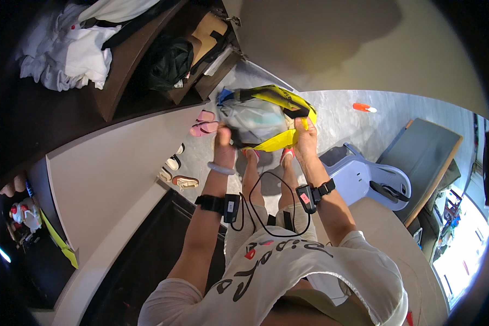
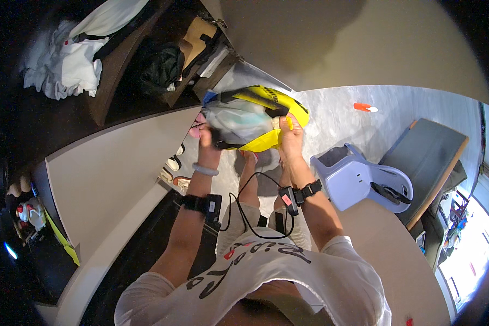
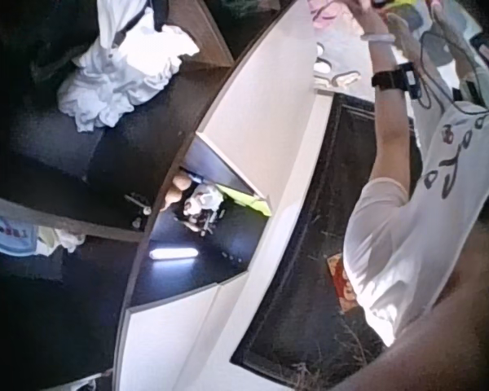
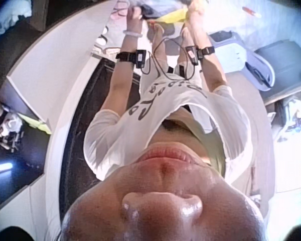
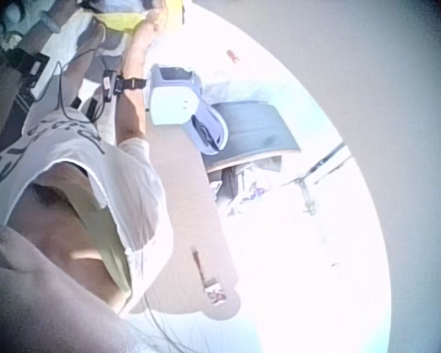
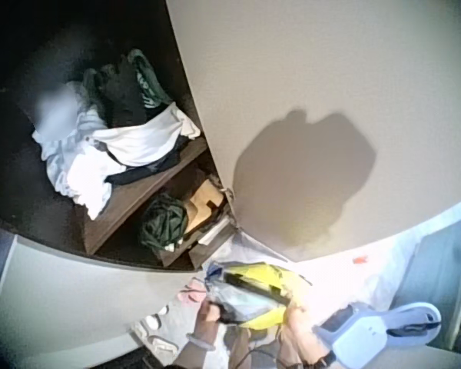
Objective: The person sorts through items in a low cabinet, handling clothes, plastic-wrapped items, a yellow bag, and a brown tote bag, then wipes the cabinet shelf with a cloth.
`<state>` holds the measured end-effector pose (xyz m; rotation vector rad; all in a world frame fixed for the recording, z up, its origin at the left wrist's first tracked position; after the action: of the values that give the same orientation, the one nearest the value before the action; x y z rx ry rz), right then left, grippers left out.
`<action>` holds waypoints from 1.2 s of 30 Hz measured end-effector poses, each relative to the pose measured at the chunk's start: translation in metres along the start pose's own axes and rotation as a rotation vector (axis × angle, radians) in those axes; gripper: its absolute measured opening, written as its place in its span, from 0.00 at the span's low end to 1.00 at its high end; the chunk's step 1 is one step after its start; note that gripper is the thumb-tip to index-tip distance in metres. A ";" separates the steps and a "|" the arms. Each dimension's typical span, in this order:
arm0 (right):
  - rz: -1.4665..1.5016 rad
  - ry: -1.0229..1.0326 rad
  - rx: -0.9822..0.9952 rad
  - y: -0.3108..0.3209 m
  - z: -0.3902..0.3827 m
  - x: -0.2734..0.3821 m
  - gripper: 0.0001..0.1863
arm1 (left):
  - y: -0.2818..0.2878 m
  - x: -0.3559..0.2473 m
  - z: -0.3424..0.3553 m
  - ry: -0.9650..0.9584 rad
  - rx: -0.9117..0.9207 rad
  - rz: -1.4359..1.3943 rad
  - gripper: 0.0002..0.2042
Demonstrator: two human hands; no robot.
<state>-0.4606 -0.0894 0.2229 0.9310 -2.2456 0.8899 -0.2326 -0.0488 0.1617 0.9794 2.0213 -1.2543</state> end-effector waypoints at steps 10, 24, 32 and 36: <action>-0.215 0.055 0.083 0.079 0.054 -0.019 0.19 | 0.007 0.062 0.028 0.244 -0.475 0.532 0.12; -0.375 0.111 0.279 0.184 0.206 -0.120 0.18 | 0.028 0.151 0.074 -0.124 -0.287 -0.169 0.05; -0.639 0.375 0.548 0.112 0.325 -0.120 0.17 | 0.047 0.058 0.162 0.369 -0.391 -0.151 0.07; -0.859 0.616 0.708 0.035 0.336 -0.095 0.14 | 0.069 -0.014 0.181 0.354 -0.274 0.158 0.06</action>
<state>-0.5057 -0.2815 -0.0670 1.4858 -0.8417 1.2986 -0.1539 -0.1973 0.0646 1.2624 2.2517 -0.7337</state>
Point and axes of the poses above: each hand's wrist, its own z-axis towards the middle knuckle, its own y-axis out of the back of the hand, x = y × z, the point moved 1 cm from there along z, towards the middle knuckle, and after that the axes turned 3 degrees about y, right-handed, at the moved point
